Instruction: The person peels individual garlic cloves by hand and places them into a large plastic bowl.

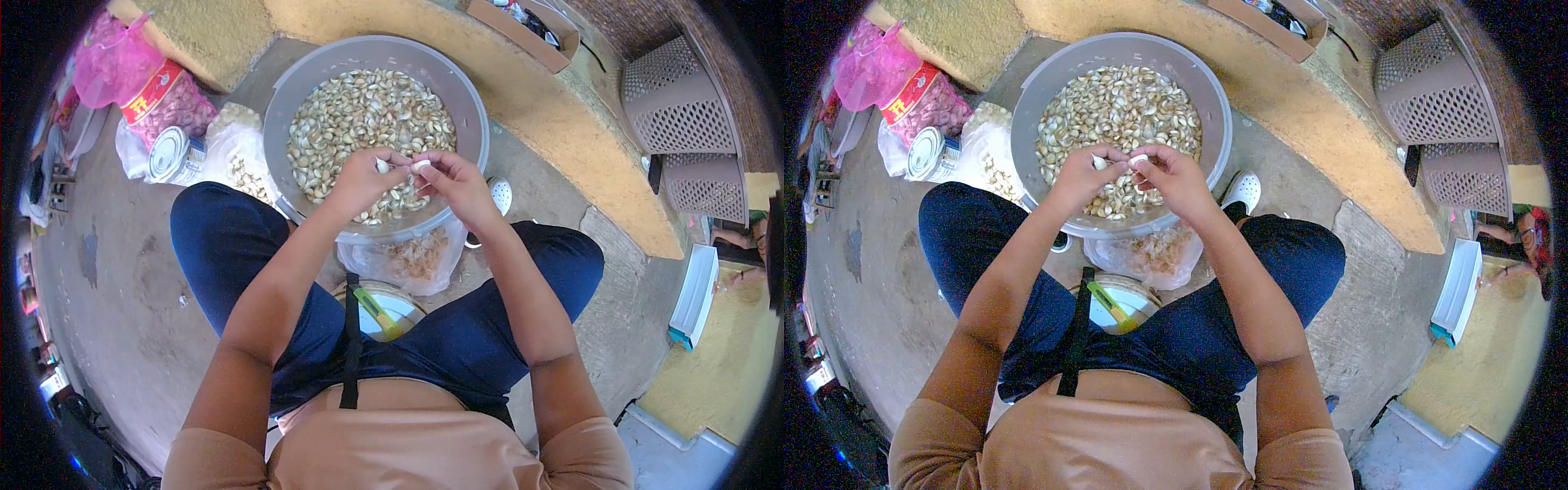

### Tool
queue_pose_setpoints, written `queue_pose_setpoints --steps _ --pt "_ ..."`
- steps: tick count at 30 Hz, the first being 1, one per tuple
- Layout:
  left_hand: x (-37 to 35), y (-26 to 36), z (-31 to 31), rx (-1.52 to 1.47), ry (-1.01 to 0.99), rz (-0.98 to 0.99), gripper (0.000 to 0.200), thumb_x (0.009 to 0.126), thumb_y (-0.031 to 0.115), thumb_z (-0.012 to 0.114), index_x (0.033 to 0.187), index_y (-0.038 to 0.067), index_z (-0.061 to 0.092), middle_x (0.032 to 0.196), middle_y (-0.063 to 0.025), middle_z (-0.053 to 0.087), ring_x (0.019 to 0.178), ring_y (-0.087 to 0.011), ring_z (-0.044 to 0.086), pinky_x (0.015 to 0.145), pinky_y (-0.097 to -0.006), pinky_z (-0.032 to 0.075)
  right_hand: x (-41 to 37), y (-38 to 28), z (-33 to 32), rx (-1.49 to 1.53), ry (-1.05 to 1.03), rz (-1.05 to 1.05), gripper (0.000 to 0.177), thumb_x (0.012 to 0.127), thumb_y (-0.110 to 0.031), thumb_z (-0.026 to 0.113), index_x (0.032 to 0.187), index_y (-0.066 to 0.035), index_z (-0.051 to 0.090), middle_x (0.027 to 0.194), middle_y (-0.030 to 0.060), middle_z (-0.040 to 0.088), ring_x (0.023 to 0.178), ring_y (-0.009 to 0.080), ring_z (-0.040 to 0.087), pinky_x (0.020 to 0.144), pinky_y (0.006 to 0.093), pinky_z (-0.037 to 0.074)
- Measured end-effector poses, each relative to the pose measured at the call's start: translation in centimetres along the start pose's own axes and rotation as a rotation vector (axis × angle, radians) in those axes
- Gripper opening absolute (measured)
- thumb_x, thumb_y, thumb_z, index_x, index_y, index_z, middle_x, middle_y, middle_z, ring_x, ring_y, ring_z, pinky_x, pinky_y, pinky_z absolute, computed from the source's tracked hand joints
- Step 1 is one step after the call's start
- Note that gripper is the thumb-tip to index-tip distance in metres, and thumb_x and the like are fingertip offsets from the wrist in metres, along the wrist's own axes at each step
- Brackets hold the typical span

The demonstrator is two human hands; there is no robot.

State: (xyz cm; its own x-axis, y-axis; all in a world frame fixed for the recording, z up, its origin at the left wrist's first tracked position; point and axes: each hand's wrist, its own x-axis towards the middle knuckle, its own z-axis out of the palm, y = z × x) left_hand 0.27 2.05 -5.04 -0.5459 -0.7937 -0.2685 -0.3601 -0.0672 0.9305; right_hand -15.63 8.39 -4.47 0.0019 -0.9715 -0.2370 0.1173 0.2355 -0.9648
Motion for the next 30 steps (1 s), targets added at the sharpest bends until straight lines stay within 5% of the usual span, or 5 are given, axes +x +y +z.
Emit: queue_pose_setpoints --steps 6,18,24,30 --pt "0.1 -0.6 0.4 0.155 0.078 0.241 0.017 0.072 0.016 0.063 0.084 0.002 0.062 0.076 -0.0066 0.061 0.068 -0.0123 0.055 0.063 -0.0252 0.043 0.1 0.1 -0.6 -0.152 -0.023 -0.022 0.021 0.082 -0.011 0.052 0.101 -0.001 0.054 0.074 0.0040 0.058 0.064 0.0091 0.054 0.060 0.0217 0.045" --pt "-0.1 -0.2 0.3 0.217 0.053 0.289 0.010 0.069 0.011 0.062 0.074 0.002 0.062 0.069 -0.0084 0.061 0.063 -0.0157 0.057 0.061 -0.0266 0.044 -0.4 0.2 -0.8 -0.490 -0.019 -0.172 0.028 0.079 -0.013 0.054 0.105 -0.003 0.056 0.077 0.0077 0.055 0.064 0.0131 0.053 0.060 0.0255 0.042" --pt "-0.2 -0.2 0.4 0.212 0.082 0.308 0.010 0.068 0.011 0.062 0.070 0.001 0.060 0.067 -0.0080 0.059 0.062 -0.0158 0.056 0.060 -0.0267 0.043 -0.2 0.4 -0.7 -0.453 -0.056 -0.175 0.030 0.079 -0.014 0.054 0.108 -0.003 0.054 0.076 0.0056 0.055 0.063 0.0119 0.052 0.060 0.0246 0.042" --pt "-0.1 -0.4 0.8 0.199 0.176 0.348 0.008 0.066 0.009 0.061 0.067 0.002 0.058 0.062 -0.0072 0.056 0.059 -0.0156 0.054 0.056 -0.0274 0.042 -0.5 -0.3 0.4 -0.016 0.013 0.061 0.035 0.078 -0.008 0.058 0.110 0.002 0.049 0.080 0.0038 0.056 0.072 0.0090 0.054 0.064 0.0227 0.045"
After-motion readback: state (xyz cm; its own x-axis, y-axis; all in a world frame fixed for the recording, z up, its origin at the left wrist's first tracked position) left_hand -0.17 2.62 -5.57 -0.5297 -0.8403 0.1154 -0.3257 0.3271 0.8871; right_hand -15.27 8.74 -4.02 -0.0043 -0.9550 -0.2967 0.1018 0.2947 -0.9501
